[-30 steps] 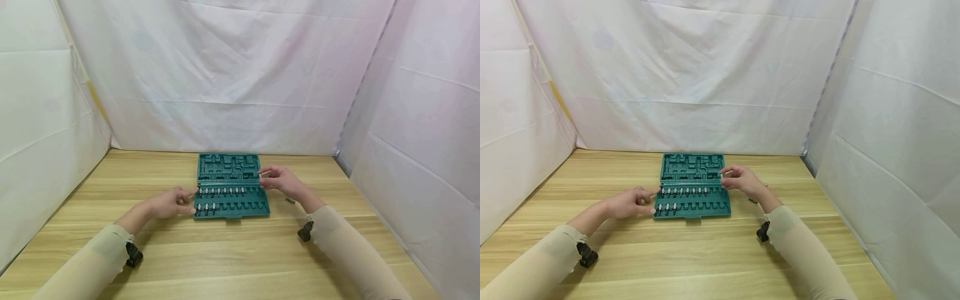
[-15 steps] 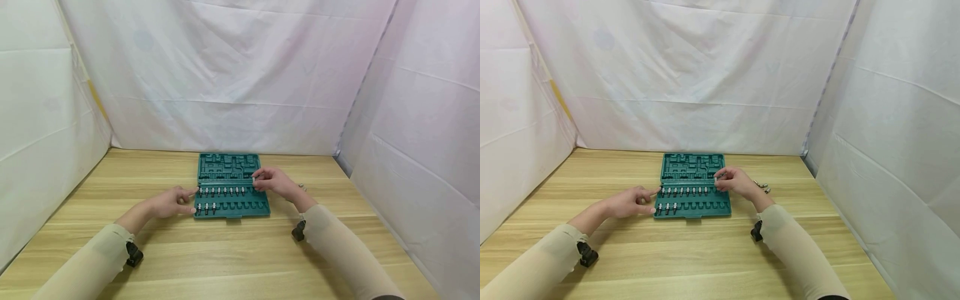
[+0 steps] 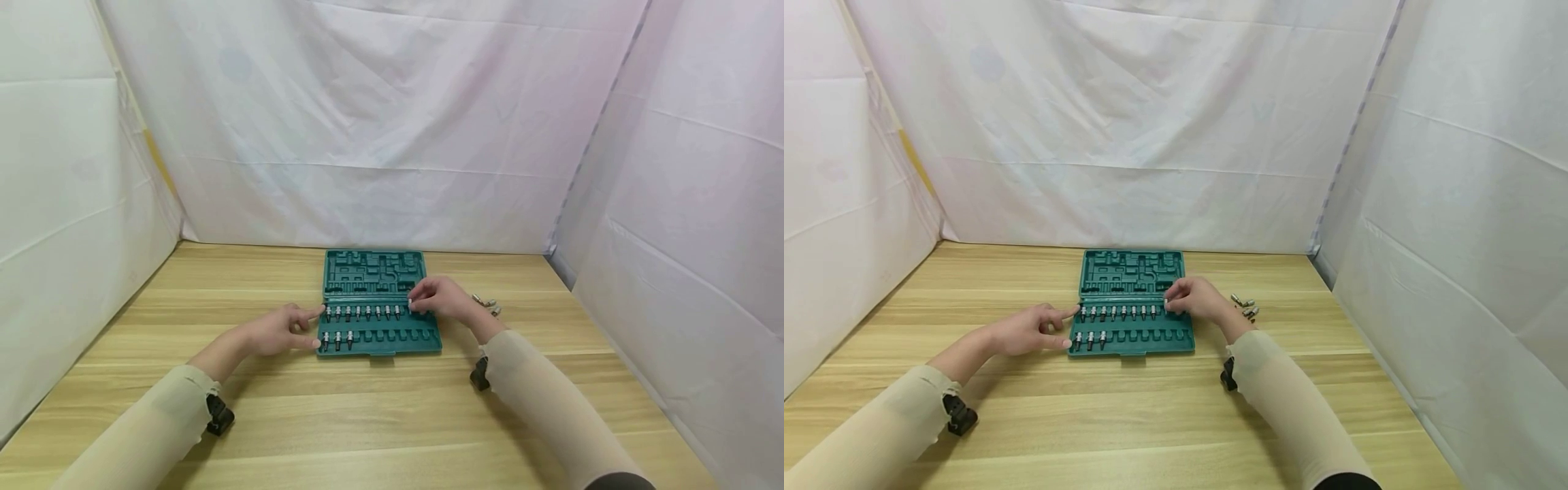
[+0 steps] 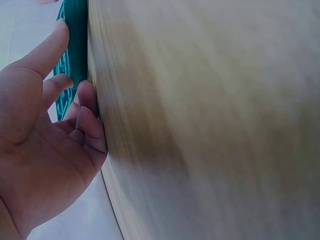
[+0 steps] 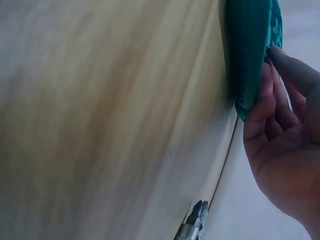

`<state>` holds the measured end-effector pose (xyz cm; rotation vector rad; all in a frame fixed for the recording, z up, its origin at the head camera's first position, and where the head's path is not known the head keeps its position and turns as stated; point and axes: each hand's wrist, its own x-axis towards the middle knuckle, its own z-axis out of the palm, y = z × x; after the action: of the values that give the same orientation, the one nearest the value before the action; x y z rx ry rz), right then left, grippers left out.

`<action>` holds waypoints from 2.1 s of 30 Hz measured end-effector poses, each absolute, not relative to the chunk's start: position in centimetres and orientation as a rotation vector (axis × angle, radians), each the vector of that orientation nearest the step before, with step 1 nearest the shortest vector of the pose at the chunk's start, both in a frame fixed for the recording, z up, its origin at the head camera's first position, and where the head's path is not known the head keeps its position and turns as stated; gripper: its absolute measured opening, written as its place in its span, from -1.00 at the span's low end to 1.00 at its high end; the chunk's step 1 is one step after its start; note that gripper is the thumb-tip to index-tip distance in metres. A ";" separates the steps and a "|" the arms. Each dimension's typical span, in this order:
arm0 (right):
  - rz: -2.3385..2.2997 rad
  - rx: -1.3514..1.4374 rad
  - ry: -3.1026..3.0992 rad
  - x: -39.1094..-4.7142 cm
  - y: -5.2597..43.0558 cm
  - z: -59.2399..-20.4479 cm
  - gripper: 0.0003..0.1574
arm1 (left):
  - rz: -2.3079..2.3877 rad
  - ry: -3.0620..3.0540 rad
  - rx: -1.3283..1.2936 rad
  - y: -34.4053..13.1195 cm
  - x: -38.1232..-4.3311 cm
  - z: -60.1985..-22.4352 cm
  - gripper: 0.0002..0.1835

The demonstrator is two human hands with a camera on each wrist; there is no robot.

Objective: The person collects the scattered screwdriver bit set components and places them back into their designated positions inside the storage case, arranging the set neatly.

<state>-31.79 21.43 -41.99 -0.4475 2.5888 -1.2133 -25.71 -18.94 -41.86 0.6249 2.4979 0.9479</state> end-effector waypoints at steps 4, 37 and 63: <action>-1.146 -0.486 2.617 -32.0 21.1 -42.1 -0.80 | 0.949 2.496 0.627 -19.0 -25.7 -41.8 -0.04; -1.108 -0.462 2.595 -32.0 20.8 -42.2 -0.89 | 0.952 2.493 0.645 -18.8 -25.5 -41.6 -0.06; -1.048 -0.512 2.559 -32.1 20.9 -41.8 -0.77 | 0.935 2.509 0.632 -18.9 -25.4 -41.6 -0.06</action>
<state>-32.10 20.90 -41.83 -0.5123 2.5589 -1.0482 -25.44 -18.90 -41.62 0.6325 2.5092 0.9346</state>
